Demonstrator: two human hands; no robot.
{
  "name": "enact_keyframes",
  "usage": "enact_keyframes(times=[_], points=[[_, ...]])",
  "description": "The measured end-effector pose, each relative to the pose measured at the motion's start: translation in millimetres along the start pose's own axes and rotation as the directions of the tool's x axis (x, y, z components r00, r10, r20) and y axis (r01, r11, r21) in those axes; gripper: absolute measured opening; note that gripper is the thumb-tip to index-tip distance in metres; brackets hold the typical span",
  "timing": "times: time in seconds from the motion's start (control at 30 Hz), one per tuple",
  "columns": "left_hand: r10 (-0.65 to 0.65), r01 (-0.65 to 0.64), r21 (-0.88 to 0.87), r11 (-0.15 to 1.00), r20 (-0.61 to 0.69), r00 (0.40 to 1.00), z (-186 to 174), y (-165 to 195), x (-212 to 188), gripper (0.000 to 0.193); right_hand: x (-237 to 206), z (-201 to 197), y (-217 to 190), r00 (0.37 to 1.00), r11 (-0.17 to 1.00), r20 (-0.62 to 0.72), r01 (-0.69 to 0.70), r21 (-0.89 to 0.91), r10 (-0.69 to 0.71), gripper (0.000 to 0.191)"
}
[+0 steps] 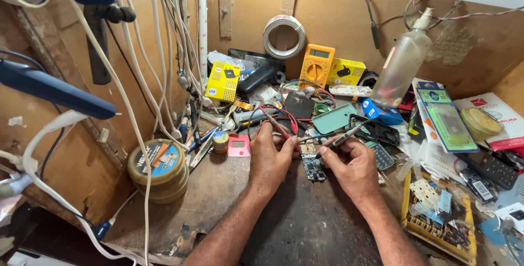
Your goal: The person uses a multimeter to test a small circuit board and a white power adapter on a cluttered workbench. They connect the multimeter probes to various points on the components while observing the readings on the multimeter display.
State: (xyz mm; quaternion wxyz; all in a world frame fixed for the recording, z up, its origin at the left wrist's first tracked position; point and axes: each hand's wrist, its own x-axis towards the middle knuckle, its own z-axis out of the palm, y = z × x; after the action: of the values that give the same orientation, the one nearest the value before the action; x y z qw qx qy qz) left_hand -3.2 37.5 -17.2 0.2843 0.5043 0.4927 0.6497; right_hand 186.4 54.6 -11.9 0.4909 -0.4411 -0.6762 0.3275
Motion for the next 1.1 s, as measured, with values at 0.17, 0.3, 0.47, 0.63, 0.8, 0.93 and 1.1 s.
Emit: enact_keyframes(times=[0.17, 0.3, 0.47, 0.63, 0.8, 0.93, 1.1], points=[[-0.003, 0.003, -0.012, 1.0, 0.003, 1.0, 0.1, -0.4, -0.4, 0.021, -0.3, 1.8, -0.7, 1.0, 1.0, 0.015, 0.009, -0.01, -0.009, 0.011], [-0.021, 0.022, -0.037, 0.999, 0.021, 1.0, 0.3, 0.1, 0.2, 0.022, -0.2, 3.4, -2.4, 1.0, 1.0, 0.014, -0.003, 0.018, 0.003, 0.013], [-0.105, 0.108, -0.057, 0.992, 0.06, 0.993, -1.0, 2.4, -0.4, 0.019, -1.5, 2.7, -5.5, 1.0, 1.0, 0.016, -0.02, -0.011, 0.02, 0.014], [-0.032, 0.032, -0.029, 0.999, 0.029, 0.999, -1.2, 3.2, -0.6, 0.02, -0.8, 3.6, -6.0, 1.0, 1.0, 0.013, -0.019, -0.017, 0.019, 0.015], [-0.003, 0.003, -0.014, 1.0, 0.018, 1.0, -1.0, 1.1, -0.2, 0.02, -0.7, 4.1, -4.2, 1.0, 1.0, 0.014, -0.012, -0.007, 0.013, 0.015], [-0.018, 0.018, 0.007, 1.0, 0.018, 1.0, -0.5, 0.3, 0.0, 0.019, -0.3, 2.7, -1.9, 1.0, 1.0, 0.014, -0.021, 0.013, 0.021, 0.013], [-0.066, 0.067, -0.034, 0.997, 0.037, 0.997, -0.5, 0.2, 0.2, 0.018, -0.4, -0.1, 2.7, 0.999, 1.0, -0.052, -0.009, 0.017, 0.01, 0.011]])
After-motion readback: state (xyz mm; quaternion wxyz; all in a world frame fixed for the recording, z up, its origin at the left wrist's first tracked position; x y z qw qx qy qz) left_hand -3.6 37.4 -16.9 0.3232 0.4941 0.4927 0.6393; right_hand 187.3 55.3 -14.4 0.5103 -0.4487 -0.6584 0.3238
